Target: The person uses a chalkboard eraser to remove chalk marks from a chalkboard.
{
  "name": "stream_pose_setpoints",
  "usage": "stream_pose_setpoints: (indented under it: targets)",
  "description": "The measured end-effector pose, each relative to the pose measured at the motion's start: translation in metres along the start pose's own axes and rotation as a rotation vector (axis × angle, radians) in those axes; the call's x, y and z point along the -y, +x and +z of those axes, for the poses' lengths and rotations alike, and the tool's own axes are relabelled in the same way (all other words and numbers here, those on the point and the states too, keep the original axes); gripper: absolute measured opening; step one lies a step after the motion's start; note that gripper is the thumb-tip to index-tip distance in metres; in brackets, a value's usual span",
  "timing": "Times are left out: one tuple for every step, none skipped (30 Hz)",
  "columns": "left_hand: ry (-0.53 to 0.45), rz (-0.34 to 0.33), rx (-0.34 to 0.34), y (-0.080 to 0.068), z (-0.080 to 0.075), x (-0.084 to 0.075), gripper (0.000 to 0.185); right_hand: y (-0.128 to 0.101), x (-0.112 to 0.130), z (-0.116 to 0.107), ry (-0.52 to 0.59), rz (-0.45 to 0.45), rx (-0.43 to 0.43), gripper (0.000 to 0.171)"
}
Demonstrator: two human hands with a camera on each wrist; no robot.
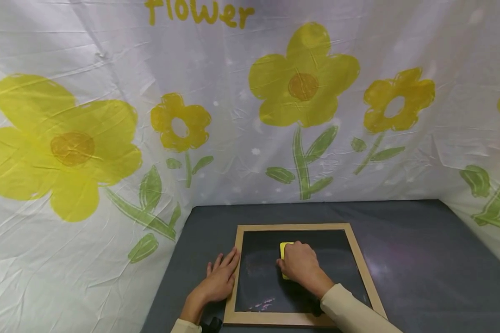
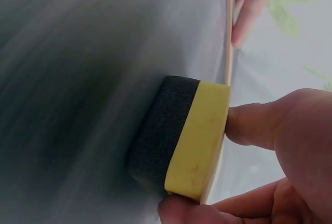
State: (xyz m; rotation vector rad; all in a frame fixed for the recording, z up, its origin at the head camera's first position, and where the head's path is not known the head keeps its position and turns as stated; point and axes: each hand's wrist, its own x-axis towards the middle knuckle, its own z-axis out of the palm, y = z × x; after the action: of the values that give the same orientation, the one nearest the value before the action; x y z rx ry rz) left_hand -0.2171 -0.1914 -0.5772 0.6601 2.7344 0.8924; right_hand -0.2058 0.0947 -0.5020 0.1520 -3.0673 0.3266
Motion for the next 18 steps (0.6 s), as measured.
stream_pose_setpoints:
  targets:
    - [-0.004,0.009,-0.001,0.0,0.001,0.001,0.068,0.0,0.001,0.0,0.001,-0.002,0.001,0.042]
    - [-0.011,0.01,0.001,-0.001,-0.001,-0.002,0.068,0.001,0.002,0.0,0.003,-0.006,-0.001,0.042]
    - [-0.015,0.01,0.003,-0.003,-0.004,-0.007,0.068,0.001,0.004,0.0,0.003,-0.009,-0.003,0.041]
    - [-0.017,0.008,0.006,-0.004,-0.006,-0.01,0.068,0.002,0.005,0.0,0.003,-0.013,-0.007,0.041]
    - [-0.02,0.002,0.009,-0.005,-0.008,-0.013,0.068,0.002,0.006,0.001,0.002,-0.017,-0.007,0.041]
    - [-0.021,0.0,0.009,-0.006,-0.009,-0.015,0.068,0.003,0.007,0.002,0.003,-0.02,-0.006,0.041]
    - [-0.018,-0.001,0.008,-0.006,-0.01,-0.016,0.067,0.003,0.008,0.003,0.005,-0.024,-0.007,0.04]
    - [-0.018,-0.011,0.005,-0.007,-0.01,-0.019,0.067,0.004,0.01,0.004,0.004,-0.029,-0.009,0.04]
    - [-0.012,-0.017,0.008,-0.007,-0.011,-0.02,0.067,0.005,0.011,0.005,0.002,-0.032,-0.011,0.04]
    - [-0.003,-0.025,0.013,-0.007,-0.011,-0.02,0.066,0.005,0.012,0.006,0.0,-0.034,-0.014,0.041]
    - [0.003,-0.026,0.008,-0.005,-0.008,-0.016,0.066,0.006,0.014,0.007,-0.002,-0.036,-0.016,0.041]
    - [0.007,-0.027,0.004,-0.004,-0.005,-0.012,0.066,0.006,0.015,0.008,-0.005,-0.038,-0.02,0.041]
    - [0.009,-0.031,0.009,-0.004,-0.006,-0.013,0.067,0.007,0.016,0.009,-0.006,-0.039,-0.024,0.041]
    - [0.007,-0.034,0.007,-0.002,-0.004,-0.01,0.066,0.007,0.018,0.01,-0.007,-0.038,-0.025,0.041]
    - [0.012,-0.033,0.009,-0.002,-0.004,-0.009,0.067,0.007,0.019,0.011,-0.01,-0.039,-0.024,0.042]
    - [0.011,-0.026,0.006,-0.001,-0.002,-0.006,0.068,0.008,0.021,0.011,-0.014,-0.04,-0.021,0.042]
    - [0.007,-0.013,-0.004,0.0,0.0,-0.002,0.068,0.009,0.022,0.012,-0.016,-0.043,-0.021,0.042]
    - [0.006,-0.01,-0.004,-0.001,-0.001,-0.004,0.067,0.009,0.023,0.013,-0.022,-0.045,-0.018,0.043]
